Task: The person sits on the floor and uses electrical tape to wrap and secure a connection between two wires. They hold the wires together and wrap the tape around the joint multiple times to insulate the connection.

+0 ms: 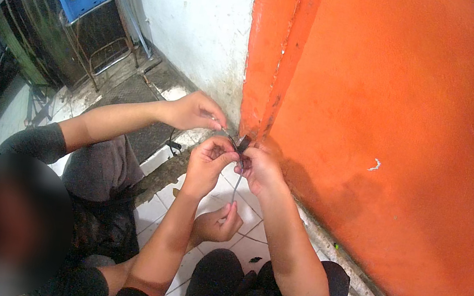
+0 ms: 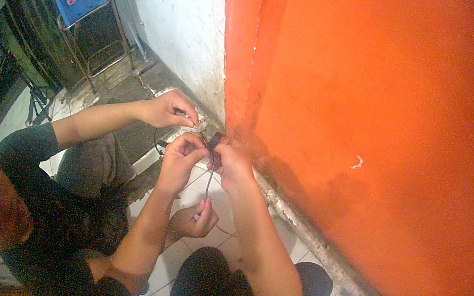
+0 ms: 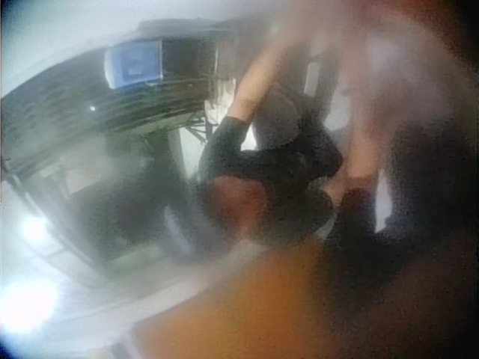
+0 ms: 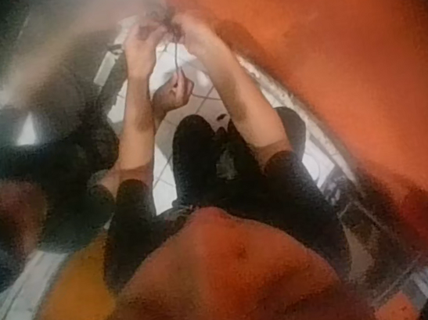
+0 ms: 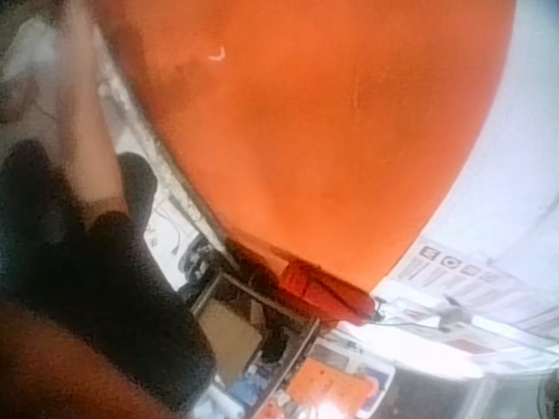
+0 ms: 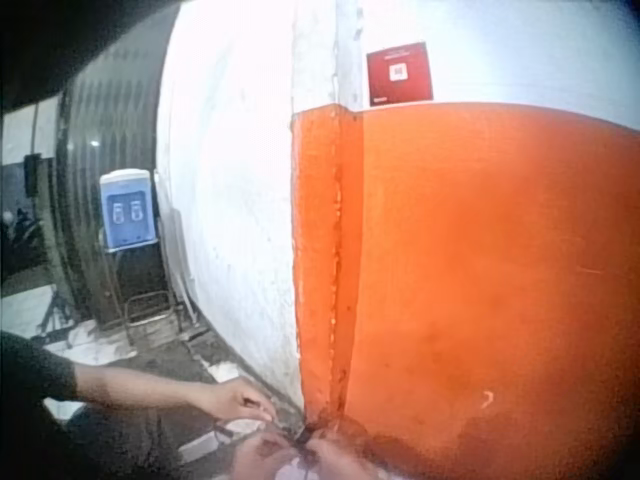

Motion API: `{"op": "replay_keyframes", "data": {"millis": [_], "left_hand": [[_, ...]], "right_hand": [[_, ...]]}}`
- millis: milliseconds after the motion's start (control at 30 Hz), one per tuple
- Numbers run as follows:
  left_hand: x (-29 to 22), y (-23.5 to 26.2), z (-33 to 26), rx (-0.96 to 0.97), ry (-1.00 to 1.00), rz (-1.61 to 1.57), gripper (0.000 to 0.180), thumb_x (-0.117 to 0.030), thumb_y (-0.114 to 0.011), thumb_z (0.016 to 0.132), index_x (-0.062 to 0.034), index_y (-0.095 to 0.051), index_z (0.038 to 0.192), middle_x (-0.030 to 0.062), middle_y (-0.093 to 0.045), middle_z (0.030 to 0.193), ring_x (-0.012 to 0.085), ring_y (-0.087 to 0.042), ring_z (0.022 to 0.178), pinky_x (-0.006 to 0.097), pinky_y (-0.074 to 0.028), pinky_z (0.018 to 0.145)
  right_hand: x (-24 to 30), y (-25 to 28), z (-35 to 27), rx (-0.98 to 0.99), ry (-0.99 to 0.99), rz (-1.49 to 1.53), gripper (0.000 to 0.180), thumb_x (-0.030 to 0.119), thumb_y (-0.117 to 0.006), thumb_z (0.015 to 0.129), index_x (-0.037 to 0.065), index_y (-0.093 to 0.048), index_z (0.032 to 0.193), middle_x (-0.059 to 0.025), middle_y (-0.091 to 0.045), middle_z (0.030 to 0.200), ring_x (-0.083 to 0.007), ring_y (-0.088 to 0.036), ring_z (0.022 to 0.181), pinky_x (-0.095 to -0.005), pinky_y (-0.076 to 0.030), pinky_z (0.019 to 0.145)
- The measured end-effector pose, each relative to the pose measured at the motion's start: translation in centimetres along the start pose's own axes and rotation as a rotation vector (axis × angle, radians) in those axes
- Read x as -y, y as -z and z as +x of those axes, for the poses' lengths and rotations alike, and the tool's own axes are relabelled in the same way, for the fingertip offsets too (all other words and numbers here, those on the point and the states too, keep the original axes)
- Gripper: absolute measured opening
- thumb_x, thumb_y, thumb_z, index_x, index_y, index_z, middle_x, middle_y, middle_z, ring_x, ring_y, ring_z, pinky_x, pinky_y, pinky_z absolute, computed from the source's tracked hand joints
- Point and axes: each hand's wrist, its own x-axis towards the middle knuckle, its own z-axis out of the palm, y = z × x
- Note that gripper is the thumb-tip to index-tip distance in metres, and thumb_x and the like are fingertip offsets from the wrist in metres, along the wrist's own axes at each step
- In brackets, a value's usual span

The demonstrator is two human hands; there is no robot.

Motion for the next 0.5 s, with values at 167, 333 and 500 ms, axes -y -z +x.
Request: {"op": "replay_keyframes", "data": {"millis": [167, 333, 500], "left_hand": [[-0.7, -0.4, 0.7, -0.083, 0.109, 0.151, 0.013, 0.005, -0.069, 0.087, -0.0003, -0.061, 0.095, 0.0030, -0.065, 0.086, 0.0097, -0.061, 0.081, 0.024, -0.050, 0.074], [-2.6, -0.2, 1.4, -0.023, 0.199, 0.268, 0.009, -0.001, -0.071, 0.088, -0.0009, -0.062, 0.090, 0.0019, -0.066, 0.083, 0.0063, -0.059, 0.080, 0.021, -0.046, 0.069], [-4.6, 0.0, 2.1, 0.024, 0.139, 0.663, 0.014, -0.010, -0.073, 0.087, -0.0004, -0.063, 0.089, 0.0072, -0.069, 0.083, 0.0137, -0.061, 0.076, 0.029, -0.048, 0.069]], "right_hand": [[-0.9, -1.0, -1.8, -0.276, 0.340, -0.109, 0.010, 0.004, -0.060, 0.087, 0.006, -0.064, 0.096, -0.0047, -0.065, 0.091, -0.0131, -0.058, 0.074, -0.0283, -0.050, 0.058], [-1.9, -2.2, -4.7, -0.220, 0.876, -0.515, 0.024, -0.005, -0.067, 0.081, 0.000, -0.074, 0.103, -0.0037, -0.064, 0.094, -0.0104, -0.063, 0.084, -0.0221, -0.052, 0.066], [-2.2, -2.9, -4.9, -0.305, 0.914, -0.624, 0.016, -0.002, -0.071, 0.080, -0.001, -0.074, 0.096, -0.0107, -0.069, 0.087, -0.0178, -0.067, 0.073, -0.0273, -0.054, 0.065]]}}
